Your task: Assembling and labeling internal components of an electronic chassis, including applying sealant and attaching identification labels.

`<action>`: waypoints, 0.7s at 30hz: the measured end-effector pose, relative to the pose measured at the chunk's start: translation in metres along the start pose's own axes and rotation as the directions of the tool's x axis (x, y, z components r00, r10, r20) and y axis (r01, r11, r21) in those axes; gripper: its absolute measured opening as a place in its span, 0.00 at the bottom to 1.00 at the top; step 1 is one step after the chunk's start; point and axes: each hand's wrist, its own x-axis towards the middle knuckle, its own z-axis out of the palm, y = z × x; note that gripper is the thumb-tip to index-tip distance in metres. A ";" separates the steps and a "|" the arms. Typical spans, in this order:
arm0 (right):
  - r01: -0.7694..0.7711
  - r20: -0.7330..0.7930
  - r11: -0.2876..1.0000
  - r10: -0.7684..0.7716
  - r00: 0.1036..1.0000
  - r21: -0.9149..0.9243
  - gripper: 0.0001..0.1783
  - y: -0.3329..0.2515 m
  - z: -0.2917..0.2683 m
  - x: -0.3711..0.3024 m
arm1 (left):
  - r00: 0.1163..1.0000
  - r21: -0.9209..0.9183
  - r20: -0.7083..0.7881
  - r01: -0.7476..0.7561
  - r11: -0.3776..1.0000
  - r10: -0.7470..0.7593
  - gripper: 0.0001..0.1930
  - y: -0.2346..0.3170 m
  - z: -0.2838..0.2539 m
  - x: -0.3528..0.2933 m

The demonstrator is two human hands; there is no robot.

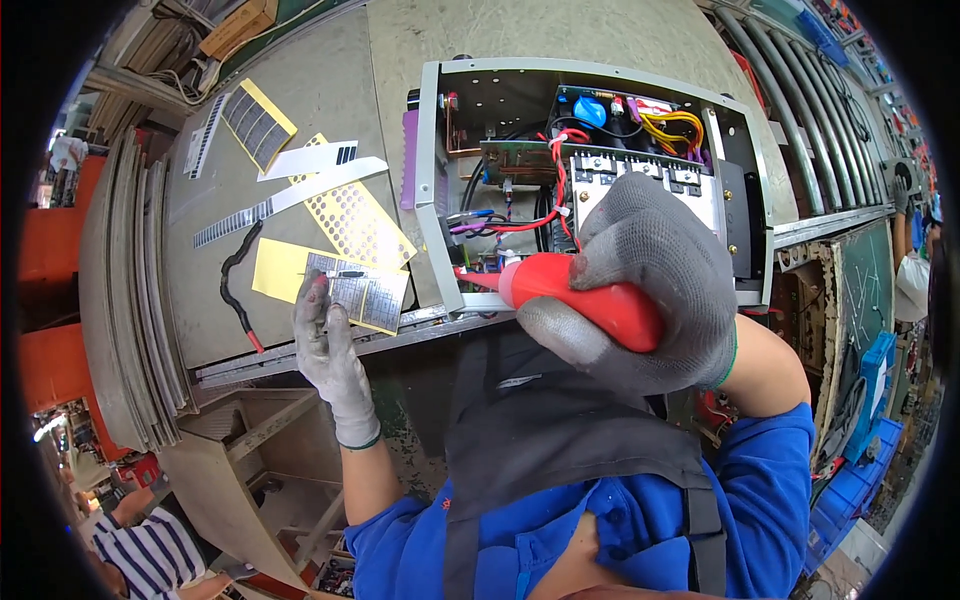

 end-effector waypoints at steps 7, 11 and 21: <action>-0.023 -0.012 1.000 0.023 1.000 0.019 0.18 0.005 -0.002 -0.005 | 0.999 0.031 0.025 -0.023 0.999 0.022 0.20 0.003 0.001 -0.003; -0.285 -0.020 0.947 0.291 0.957 0.148 0.15 0.010 -0.026 -0.010 | 1.000 0.008 0.011 -0.013 1.000 0.013 0.20 0.001 0.000 -0.004; -0.337 -0.141 0.938 0.345 0.928 0.077 0.13 0.016 -0.041 -0.015 | 0.986 0.058 0.095 -0.144 0.988 0.138 0.19 0.007 0.010 0.002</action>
